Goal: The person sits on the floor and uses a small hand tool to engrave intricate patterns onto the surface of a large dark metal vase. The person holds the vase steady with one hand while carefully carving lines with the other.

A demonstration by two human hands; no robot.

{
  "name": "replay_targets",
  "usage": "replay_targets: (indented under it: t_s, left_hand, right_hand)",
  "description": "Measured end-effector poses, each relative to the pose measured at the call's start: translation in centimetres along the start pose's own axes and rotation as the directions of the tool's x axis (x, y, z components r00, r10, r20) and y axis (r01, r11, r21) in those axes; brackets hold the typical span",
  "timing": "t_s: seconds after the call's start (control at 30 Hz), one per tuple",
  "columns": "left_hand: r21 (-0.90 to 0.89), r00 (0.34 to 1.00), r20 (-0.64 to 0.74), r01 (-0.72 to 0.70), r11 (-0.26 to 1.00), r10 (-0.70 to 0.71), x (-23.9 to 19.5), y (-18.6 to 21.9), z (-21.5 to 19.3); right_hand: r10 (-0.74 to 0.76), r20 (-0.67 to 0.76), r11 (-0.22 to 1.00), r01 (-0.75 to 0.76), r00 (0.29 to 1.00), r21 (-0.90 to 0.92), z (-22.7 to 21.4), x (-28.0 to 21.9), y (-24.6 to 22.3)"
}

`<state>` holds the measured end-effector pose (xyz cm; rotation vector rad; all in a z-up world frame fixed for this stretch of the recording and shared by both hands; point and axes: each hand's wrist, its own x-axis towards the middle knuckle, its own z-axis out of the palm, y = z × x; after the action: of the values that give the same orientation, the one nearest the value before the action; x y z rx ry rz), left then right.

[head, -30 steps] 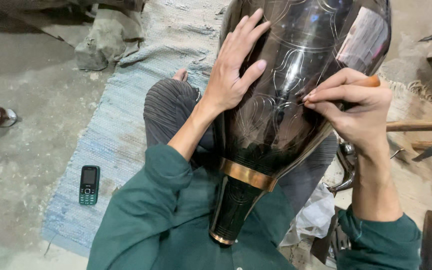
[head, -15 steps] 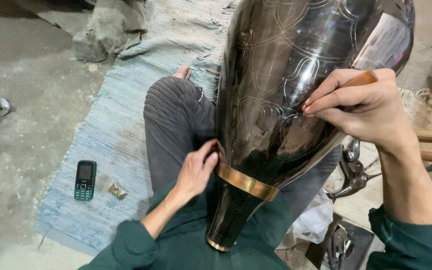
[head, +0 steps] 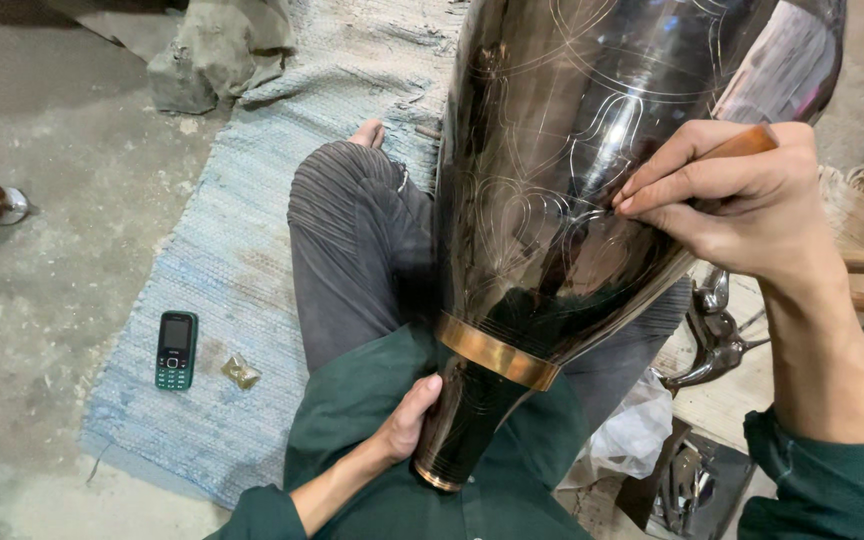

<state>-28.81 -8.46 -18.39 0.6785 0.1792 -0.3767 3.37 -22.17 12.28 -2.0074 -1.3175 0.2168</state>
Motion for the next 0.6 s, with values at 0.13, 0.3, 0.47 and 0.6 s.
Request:
replay_targets:
  t_s: [0.13, 0.3, 0.47, 0.6]
  left_hand:
    - [-0.243, 0.993, 0.090, 0.101, 0.965, -0.081, -0.4, -0.4, 0.4]
    - [-0.251, 0.991, 0.120, 0.092, 0.964, -0.063, -0.5, 0.5, 0.8]
    - [-0.184, 0.990, 0.139, 0.047, 0.982, -0.022, -0.4, 1.5, 1.3]
    - [-0.221, 0.991, 0.122, 0.080, 0.972, -0.054, -0.4, 1.7, 1.6]
  right_hand:
    - [-0.023, -0.023, 1.000, 0.022, 0.999, -0.016, 0.2, 0.4, -0.3]
    - [-0.037, -0.027, 0.999, 0.036, 0.999, -0.015, 0.2, 0.2, -0.4]
    - [-0.052, -0.048, 0.998, 0.051, 0.997, -0.029, 0.3, 0.3, -0.6]
    - [-0.057, -0.066, 0.998, 0.055, 0.996, -0.021, 0.5, 0.1, -0.5]
